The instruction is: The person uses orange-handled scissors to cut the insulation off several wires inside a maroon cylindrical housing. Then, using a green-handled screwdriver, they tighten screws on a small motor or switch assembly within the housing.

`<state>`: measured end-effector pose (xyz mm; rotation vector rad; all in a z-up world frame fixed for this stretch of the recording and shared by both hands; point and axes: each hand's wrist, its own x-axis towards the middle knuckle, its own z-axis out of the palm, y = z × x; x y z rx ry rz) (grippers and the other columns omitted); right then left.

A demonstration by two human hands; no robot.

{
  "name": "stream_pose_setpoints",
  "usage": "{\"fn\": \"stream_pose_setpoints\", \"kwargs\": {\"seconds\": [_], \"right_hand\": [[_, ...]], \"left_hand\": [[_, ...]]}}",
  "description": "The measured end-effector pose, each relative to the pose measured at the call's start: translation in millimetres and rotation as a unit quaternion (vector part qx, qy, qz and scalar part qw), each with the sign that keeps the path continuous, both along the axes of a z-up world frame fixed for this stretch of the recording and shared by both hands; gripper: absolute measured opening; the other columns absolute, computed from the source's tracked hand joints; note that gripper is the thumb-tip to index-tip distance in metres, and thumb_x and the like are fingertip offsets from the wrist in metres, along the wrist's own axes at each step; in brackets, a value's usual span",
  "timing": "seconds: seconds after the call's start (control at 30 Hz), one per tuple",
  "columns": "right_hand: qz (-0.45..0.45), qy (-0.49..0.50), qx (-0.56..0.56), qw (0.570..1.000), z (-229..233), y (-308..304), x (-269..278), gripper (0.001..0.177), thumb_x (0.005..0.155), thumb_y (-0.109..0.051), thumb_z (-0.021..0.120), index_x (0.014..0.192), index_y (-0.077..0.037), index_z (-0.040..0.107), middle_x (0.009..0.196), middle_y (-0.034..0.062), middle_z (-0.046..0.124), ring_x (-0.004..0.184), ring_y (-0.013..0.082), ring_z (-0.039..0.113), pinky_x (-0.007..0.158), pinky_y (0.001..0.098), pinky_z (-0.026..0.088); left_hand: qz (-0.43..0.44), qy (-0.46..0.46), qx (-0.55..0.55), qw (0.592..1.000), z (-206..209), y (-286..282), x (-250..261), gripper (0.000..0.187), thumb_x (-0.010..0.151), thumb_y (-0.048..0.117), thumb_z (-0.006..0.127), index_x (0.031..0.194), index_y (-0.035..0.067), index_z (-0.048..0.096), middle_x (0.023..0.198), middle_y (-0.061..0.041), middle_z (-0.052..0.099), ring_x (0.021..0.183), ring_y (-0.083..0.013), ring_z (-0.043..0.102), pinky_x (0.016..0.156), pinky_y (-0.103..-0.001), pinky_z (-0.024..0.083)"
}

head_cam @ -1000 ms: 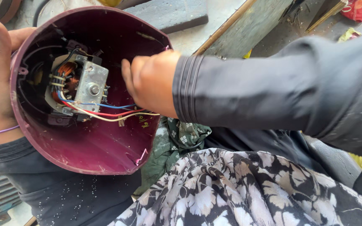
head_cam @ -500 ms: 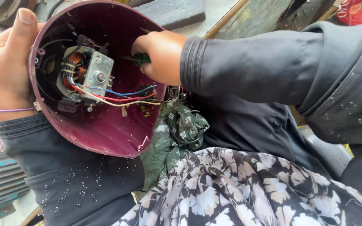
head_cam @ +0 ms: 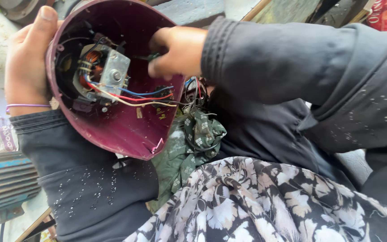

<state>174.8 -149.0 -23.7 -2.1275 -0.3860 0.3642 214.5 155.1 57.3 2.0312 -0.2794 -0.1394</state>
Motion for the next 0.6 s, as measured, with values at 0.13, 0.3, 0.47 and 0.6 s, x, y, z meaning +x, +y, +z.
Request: {"fn": "stream_pose_setpoints", "kwargs": {"seconds": [0.13,0.3,0.47,0.6], "right_hand": [[0.025,-0.161,0.040,0.986,-3.2,5.6,-6.7,0.039,0.092,-0.028,0.070,0.124,-0.006,0.071,0.098,0.0156,0.075,0.085,0.0282,0.073,0.075,0.0415,0.057],[0.136,-0.578,-0.316,0.740,-4.6,-2.6,-32.7,0.030,0.098,-0.017,0.066,0.117,0.006,0.068,0.084,0.0144,0.064,0.072,0.0261,0.069,0.053,0.0359,0.053],[0.094,-0.485,-0.236,0.837,2.5,-4.9,-26.2,0.039,0.093,-0.015,0.066,0.124,0.010,0.065,0.082,0.0200,0.068,0.073,0.0363,0.071,0.055,0.0463,0.055],[-0.004,-0.240,-0.155,0.958,18.4,4.7,-5.0,0.045,0.097,-0.040,0.073,0.111,0.003,0.068,0.090,0.0227,0.072,0.084,0.0389,0.071,0.070,0.0475,0.054]], "left_hand": [[0.007,-0.011,0.016,1.000,-1.2,-0.4,2.4,0.046,0.116,0.047,0.062,0.118,0.002,0.075,0.097,0.005,0.068,0.081,-0.0023,0.056,0.073,-0.020,0.044],[0.013,0.003,0.007,1.000,-2.3,3.2,6.1,0.042,0.117,0.042,0.062,0.103,0.004,0.071,0.090,0.005,0.065,0.078,-0.0031,0.052,0.070,-0.022,0.041],[0.022,0.021,-0.025,0.999,-3.4,2.7,7.2,0.039,0.118,0.037,0.061,0.102,0.004,0.071,0.091,0.004,0.067,0.074,-0.0027,0.052,0.070,-0.021,0.042],[0.016,0.016,-0.019,1.000,0.3,-2.2,1.9,0.041,0.120,0.039,0.059,0.106,0.003,0.073,0.091,0.004,0.065,0.075,-0.0023,0.052,0.073,-0.022,0.042]]}}
